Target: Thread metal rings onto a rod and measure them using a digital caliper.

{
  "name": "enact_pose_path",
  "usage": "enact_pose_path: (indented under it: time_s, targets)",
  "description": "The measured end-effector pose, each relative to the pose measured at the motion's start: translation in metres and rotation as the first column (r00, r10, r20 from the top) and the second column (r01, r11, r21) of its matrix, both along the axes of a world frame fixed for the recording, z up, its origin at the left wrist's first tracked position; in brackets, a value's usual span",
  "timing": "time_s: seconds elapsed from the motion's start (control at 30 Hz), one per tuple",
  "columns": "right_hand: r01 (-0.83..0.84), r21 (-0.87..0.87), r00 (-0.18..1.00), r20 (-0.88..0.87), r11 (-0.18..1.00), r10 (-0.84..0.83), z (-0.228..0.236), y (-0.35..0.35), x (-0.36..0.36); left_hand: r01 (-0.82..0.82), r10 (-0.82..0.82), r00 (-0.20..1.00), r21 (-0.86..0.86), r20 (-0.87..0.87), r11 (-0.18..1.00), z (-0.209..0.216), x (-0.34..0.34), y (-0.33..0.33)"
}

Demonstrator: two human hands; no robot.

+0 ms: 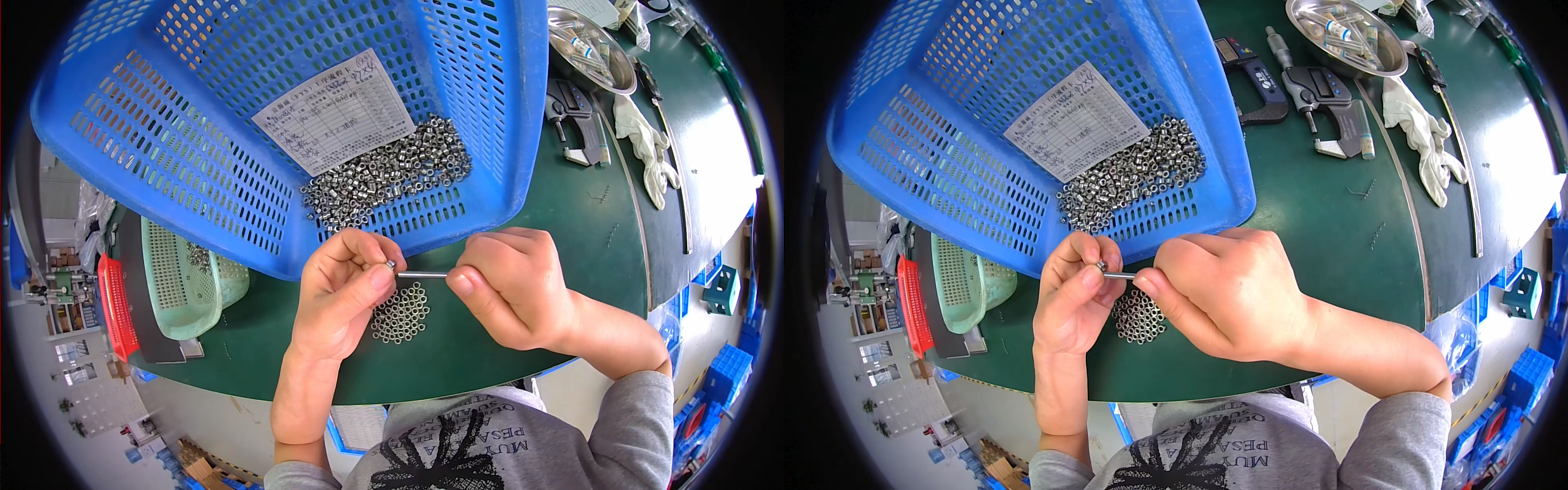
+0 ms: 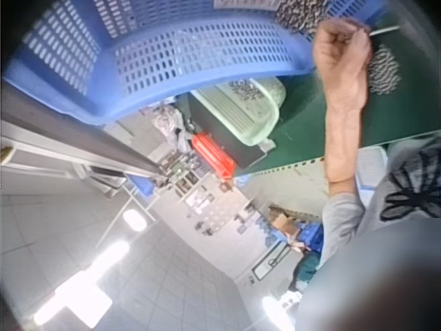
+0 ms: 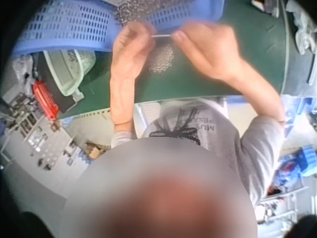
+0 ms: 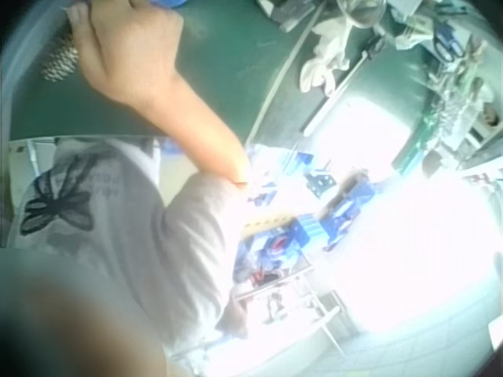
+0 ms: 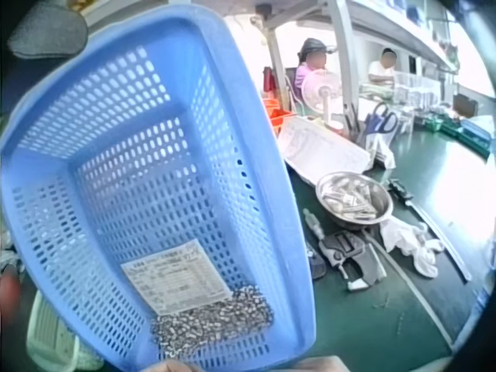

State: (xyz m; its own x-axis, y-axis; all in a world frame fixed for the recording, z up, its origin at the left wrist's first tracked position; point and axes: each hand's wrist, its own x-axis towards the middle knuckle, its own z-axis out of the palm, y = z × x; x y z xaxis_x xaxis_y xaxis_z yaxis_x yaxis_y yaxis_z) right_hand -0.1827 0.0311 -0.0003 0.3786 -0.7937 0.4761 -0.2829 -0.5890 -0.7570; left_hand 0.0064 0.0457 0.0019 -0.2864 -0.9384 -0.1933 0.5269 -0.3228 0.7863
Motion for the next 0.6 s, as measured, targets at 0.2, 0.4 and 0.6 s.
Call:
enact_pose_path:
  time_s: [0.2, 0.4, 0.6]
  targets:
    - [0.008, 0.004, 1.000, 0.006, 1.000, -0.008, -0.0016, -0.0004, 0.0008, 0.011, -0.013, 0.998, -0.022, -0.063, 1.000, -0.0027, -0.0036, 0.0043]
    - [0.032, -0.045, 0.996, -0.084, 0.998, -0.036, 0.0014, 0.0005, -0.0002, -0.045, 0.046, 0.999, -0.061, 0.015, 0.997, -0.0047, -0.0033, 0.0063]
    - [0.000, -0.087, 0.989, -0.147, 0.996, -0.013, 0.0011, -0.0005, -0.0031, -0.069, 0.105, 0.975, -0.183, 0.196, 0.981, -0.0042, -0.0036, 0.0059]
